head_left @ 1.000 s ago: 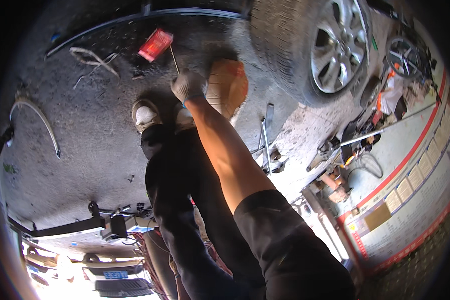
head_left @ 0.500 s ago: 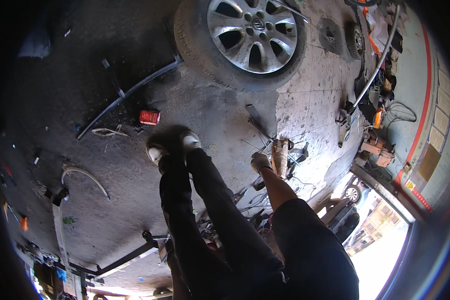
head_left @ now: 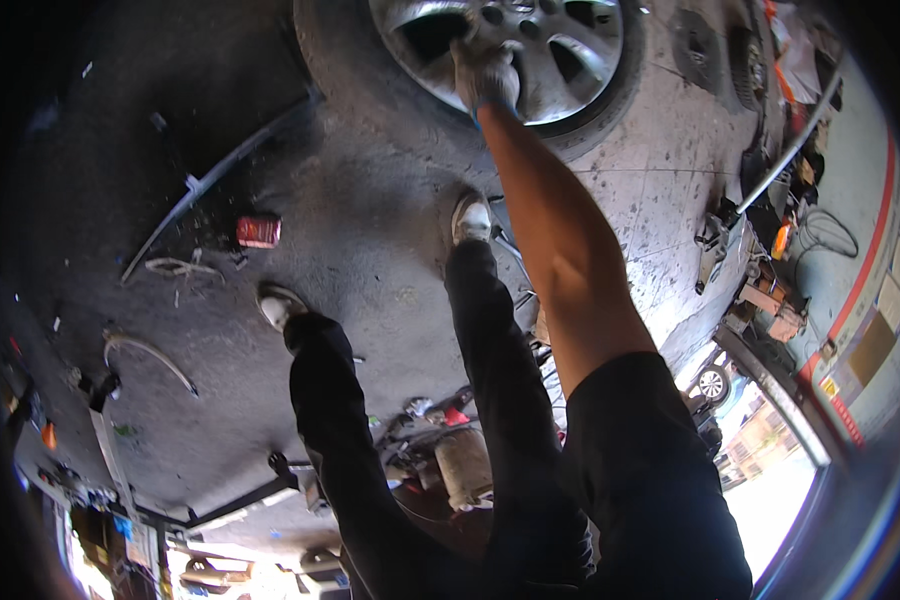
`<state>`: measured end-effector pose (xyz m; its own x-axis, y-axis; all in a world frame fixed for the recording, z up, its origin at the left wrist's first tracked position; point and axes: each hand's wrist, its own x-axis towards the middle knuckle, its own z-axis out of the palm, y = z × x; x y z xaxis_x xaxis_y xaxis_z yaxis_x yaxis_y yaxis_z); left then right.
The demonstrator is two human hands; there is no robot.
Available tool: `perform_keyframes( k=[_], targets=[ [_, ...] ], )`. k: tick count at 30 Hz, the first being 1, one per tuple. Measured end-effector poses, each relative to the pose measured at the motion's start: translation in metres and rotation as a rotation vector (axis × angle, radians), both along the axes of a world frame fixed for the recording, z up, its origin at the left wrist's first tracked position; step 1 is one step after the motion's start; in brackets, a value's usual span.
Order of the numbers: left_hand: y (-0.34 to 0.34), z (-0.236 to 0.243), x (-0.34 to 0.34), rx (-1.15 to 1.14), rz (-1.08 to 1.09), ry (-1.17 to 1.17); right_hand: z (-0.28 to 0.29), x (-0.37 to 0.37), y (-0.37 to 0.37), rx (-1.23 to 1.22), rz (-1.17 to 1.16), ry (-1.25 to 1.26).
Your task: The person sorts through a metal bin of hardware to select a bolt, then moves to a white car to work on the front brake assembly using a screwdriver. The person manipulates the brake caliper and surrounding components while another mechanic works under the hood.
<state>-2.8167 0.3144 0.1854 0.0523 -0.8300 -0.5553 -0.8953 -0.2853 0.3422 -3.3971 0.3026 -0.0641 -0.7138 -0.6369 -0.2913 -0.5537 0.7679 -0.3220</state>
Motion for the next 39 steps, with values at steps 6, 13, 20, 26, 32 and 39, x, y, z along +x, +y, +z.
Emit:
perform_keyframes(
  k=[6,13,20,26,32,39],
  targets=[
    [0.055,-0.027,-0.090,0.038,-0.030,-0.041,-0.132,-0.041,-0.030,-0.047,0.140,0.122],
    [0.093,-0.062,-0.275,0.059,-0.209,0.109,-0.079,-0.059,-0.019,-0.205,0.094,-0.483],
    [0.130,-0.055,-0.428,0.117,-0.440,0.261,0.053,-0.219,0.125,0.106,0.222,-0.291],
    [0.139,-0.039,-0.498,0.147,-0.560,0.291,0.105,-0.411,0.278,0.441,1.280,0.531],
    [0.179,-0.073,-0.403,0.275,-0.515,0.135,0.066,-0.487,0.446,0.425,0.162,-0.088],
    [0.195,0.172,-0.058,0.743,-0.456,-0.637,0.039,-0.471,0.522,0.806,-0.253,-0.028]
  ],
)
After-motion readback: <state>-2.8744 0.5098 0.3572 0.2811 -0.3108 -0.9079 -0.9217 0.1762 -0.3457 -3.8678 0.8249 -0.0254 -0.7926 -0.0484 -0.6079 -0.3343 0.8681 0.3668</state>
